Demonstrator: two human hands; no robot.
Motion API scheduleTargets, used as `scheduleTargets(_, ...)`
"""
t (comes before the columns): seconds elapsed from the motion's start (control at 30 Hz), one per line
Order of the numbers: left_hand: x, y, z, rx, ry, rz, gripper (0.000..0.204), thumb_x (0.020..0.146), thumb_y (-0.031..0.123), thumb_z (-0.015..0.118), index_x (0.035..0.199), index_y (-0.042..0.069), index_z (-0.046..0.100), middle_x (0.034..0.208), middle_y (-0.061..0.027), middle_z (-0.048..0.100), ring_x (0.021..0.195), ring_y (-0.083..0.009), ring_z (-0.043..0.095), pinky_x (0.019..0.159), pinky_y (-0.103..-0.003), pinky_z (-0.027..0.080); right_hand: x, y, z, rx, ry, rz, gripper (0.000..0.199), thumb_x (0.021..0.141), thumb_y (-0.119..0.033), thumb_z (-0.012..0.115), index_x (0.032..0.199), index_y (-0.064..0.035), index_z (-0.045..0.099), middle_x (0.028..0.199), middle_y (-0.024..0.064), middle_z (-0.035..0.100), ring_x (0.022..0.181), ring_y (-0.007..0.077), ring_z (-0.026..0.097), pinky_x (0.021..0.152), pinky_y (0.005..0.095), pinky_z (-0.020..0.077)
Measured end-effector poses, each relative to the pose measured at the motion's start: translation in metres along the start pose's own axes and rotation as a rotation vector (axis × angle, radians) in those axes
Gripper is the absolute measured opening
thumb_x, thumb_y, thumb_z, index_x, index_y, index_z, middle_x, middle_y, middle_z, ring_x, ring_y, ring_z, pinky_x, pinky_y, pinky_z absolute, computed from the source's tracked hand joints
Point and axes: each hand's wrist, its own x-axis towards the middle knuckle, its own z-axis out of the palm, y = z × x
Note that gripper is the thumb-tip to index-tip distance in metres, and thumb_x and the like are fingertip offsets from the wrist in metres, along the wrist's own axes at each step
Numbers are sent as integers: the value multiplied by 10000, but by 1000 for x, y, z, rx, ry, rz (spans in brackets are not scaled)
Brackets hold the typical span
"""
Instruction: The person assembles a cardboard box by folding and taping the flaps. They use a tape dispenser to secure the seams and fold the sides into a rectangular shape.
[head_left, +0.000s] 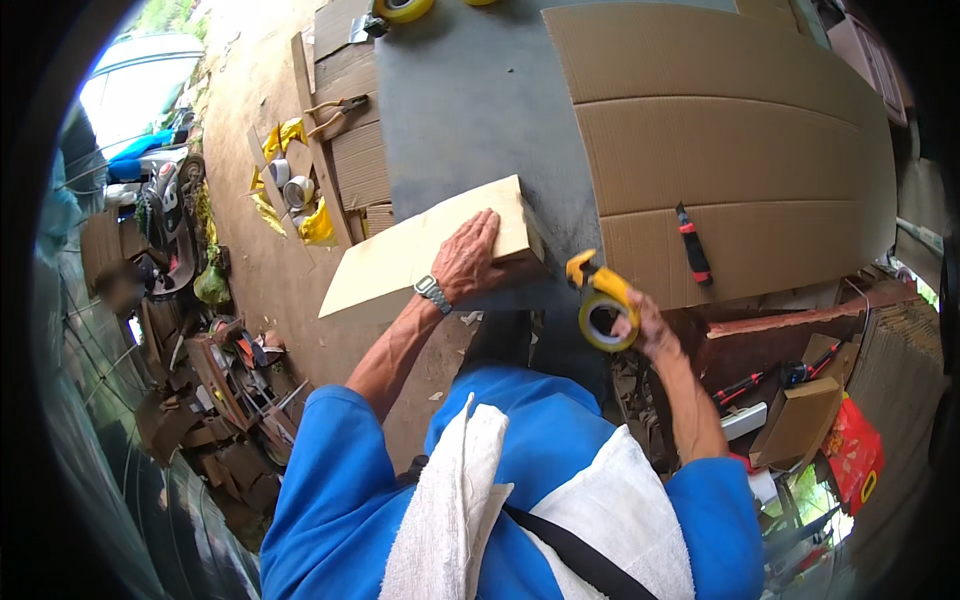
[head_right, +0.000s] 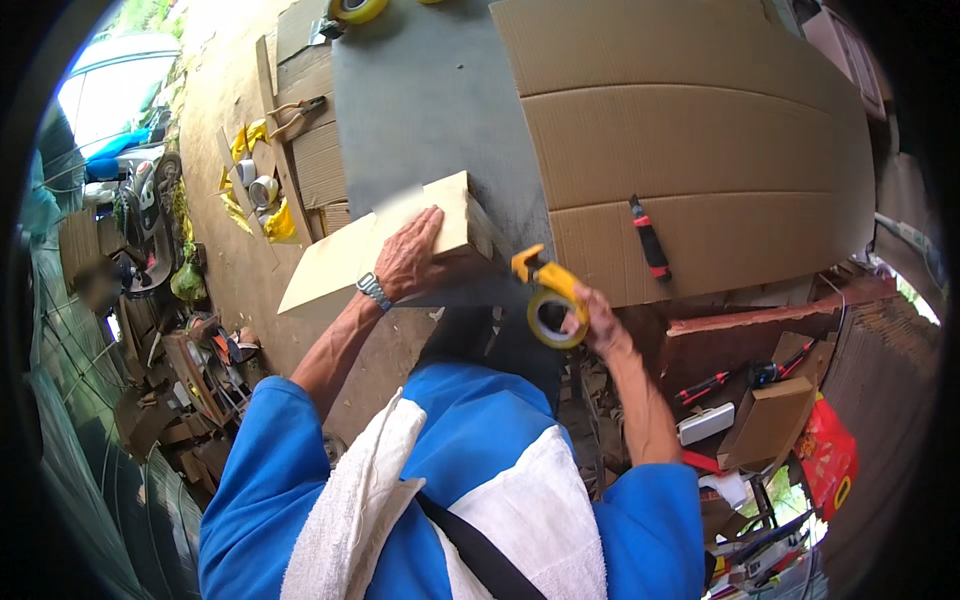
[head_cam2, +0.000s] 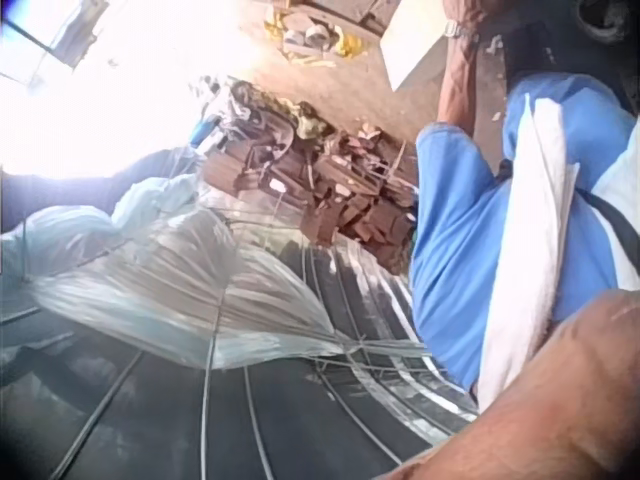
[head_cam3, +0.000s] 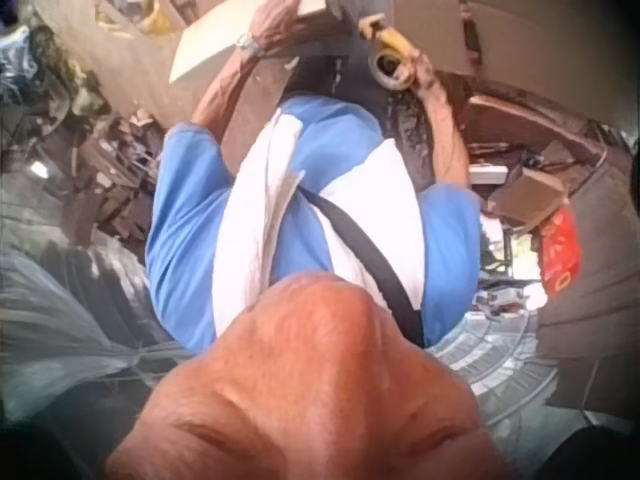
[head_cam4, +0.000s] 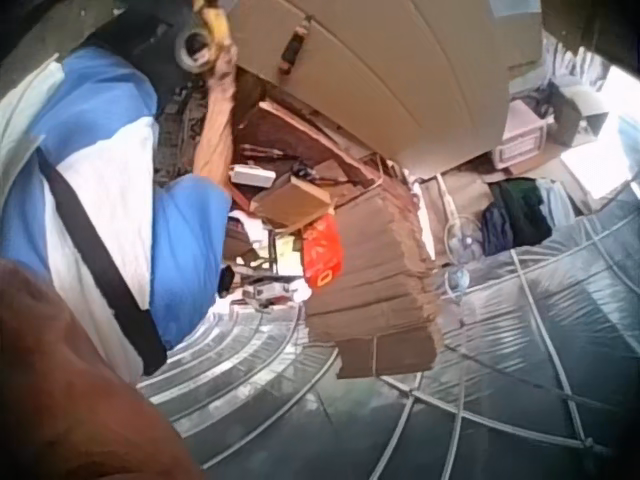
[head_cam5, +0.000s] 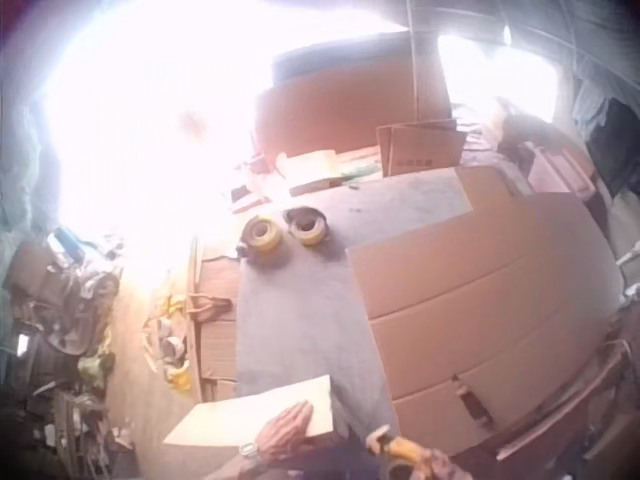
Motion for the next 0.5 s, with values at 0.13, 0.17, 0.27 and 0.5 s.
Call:
scheduleTargets(0.13, 2, -5, 5, 0, -22, 25, 890, 728, 358, 821, 1385, -93, 423, 1450, -312, 448, 1373, -411, 432, 1146, -433, 369, -40, 62, 19, 149, 30, 52, 581, 959, -496, 612, 1288, -22, 546, 586, 12, 552, 507, 134, 556, 612, 333, 507)
scheduleTargets(0.17, 8, -3, 3, 36, -16, 18, 866, 742, 362, 809, 1382, -82, 428, 1439, -299, 464, 1347, -400, 462, 1117, -433, 398, -38, 68, 25, 134, 33, 60, 575, 964, -486, 607, 1297, -21, 544, 587, 11, 554, 513, 131, 556, 609, 332, 505)
scheduleTargets(0.27, 3, -13, 17, 14, -24, 9, 897, 707, 338, 842, 1382, -85, 429, 1441, -311, 458, 1352, -408, 462, 1144, -427, 382, -32, 75, 42, 157, 28, 92, 552, 976, -484, 580, 1263, -12, 567, 595, 17, 556, 525, 124, 554, 641, 324, 515)
scheduleTargets(0.5, 7, 11, -6, 65, 151, 89, 731, 760, 453, 805, 1191, -70, 532, 1170, -256, 611, 1077, -373, 626, 888, -418, 531, 38, 39, 84, -232, 97, 237, 470, 977, -459, 589, 1106, -9, 639, 600, 26, 543, 542, 128, 563, 542, 300, 490)
